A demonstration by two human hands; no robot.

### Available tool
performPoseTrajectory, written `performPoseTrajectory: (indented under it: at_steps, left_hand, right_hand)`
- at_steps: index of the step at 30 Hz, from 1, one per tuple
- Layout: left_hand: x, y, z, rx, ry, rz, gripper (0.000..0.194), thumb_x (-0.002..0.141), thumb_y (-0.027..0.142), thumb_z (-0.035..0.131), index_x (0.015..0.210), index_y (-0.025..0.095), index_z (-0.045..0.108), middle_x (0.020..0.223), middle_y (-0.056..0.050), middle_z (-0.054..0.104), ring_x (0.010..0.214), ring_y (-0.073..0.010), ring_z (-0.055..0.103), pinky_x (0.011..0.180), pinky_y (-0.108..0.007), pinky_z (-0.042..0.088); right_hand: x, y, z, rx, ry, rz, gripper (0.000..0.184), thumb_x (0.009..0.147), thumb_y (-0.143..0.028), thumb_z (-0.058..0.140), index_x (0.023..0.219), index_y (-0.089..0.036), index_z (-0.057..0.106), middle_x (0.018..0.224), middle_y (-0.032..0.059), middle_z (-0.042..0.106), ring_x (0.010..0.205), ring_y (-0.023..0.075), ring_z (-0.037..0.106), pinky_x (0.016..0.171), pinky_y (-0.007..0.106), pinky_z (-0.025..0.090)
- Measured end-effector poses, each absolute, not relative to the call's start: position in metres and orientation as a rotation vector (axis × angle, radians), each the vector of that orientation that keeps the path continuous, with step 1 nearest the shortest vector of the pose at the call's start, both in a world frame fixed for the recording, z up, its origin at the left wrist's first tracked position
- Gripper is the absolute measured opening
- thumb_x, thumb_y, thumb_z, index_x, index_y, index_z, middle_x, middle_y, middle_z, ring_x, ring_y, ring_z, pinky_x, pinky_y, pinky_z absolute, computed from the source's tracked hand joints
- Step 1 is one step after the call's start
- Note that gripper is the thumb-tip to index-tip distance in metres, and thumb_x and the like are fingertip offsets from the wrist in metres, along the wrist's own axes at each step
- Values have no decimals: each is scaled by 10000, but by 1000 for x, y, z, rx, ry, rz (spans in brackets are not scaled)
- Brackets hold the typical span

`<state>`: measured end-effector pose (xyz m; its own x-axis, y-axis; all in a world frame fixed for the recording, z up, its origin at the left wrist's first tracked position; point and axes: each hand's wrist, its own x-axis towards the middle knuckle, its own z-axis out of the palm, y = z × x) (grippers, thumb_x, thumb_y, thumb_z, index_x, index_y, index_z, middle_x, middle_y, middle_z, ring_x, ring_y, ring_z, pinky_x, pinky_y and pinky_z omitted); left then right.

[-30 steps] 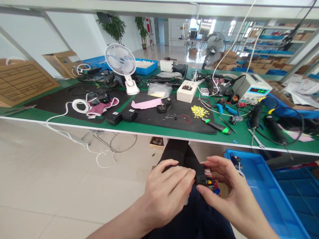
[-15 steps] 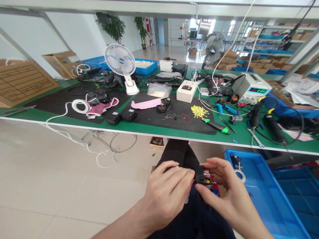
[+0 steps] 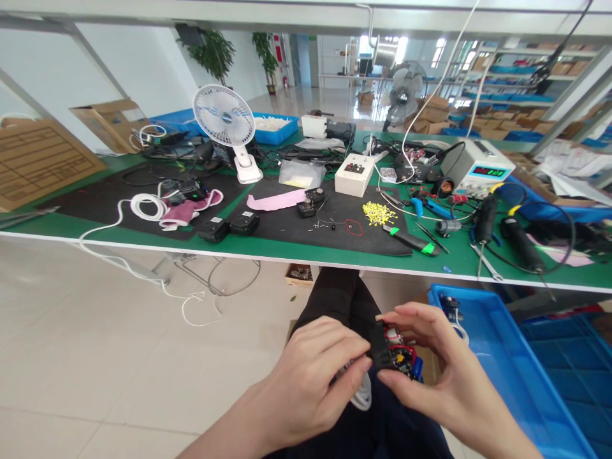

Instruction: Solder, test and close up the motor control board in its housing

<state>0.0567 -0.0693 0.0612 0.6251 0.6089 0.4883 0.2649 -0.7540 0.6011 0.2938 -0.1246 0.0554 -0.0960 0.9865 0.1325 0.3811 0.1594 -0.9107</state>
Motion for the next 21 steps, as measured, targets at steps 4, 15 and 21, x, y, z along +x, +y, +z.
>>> performPoseTrajectory:
  at_steps: [4, 15, 21]
  left_hand:
    - [61, -71, 54, 2360, 720, 1052, 179, 940, 90, 681, 1098, 173, 687, 951, -39, 785, 835, -179, 718, 816, -350, 569]
    - [74, -72, 42, 2398, 779, 1183, 206, 931, 62, 678, 1096, 181, 710, 935, -28, 801, 825, -174, 756, 873, -353, 607]
    - [71, -55, 32, 2536, 591, 1330, 232, 906, 21, 661, 1064, 169, 743, 887, -11, 819, 765, -145, 785, 858, -256, 650]
  right_hand:
    - [294, -124, 53, -1397, -1587, 997, 661, 889, -260, 831, 1407, -326, 425, 1357, 37, 663, 1221, 189, 686, 1066, 290, 574]
    - [295, -125, 43, -1419, -1410, 1087, 672, 845, -230, 838, 1393, -294, 454, 1331, 63, 672, 1191, 208, 690, 1059, 356, 561]
    - [298, -125, 55, -1376, -1428, 1062, 711, 755, -167, 869, 1383, -273, 555, 1342, 58, 674, 1237, 233, 665, 1103, 386, 532]
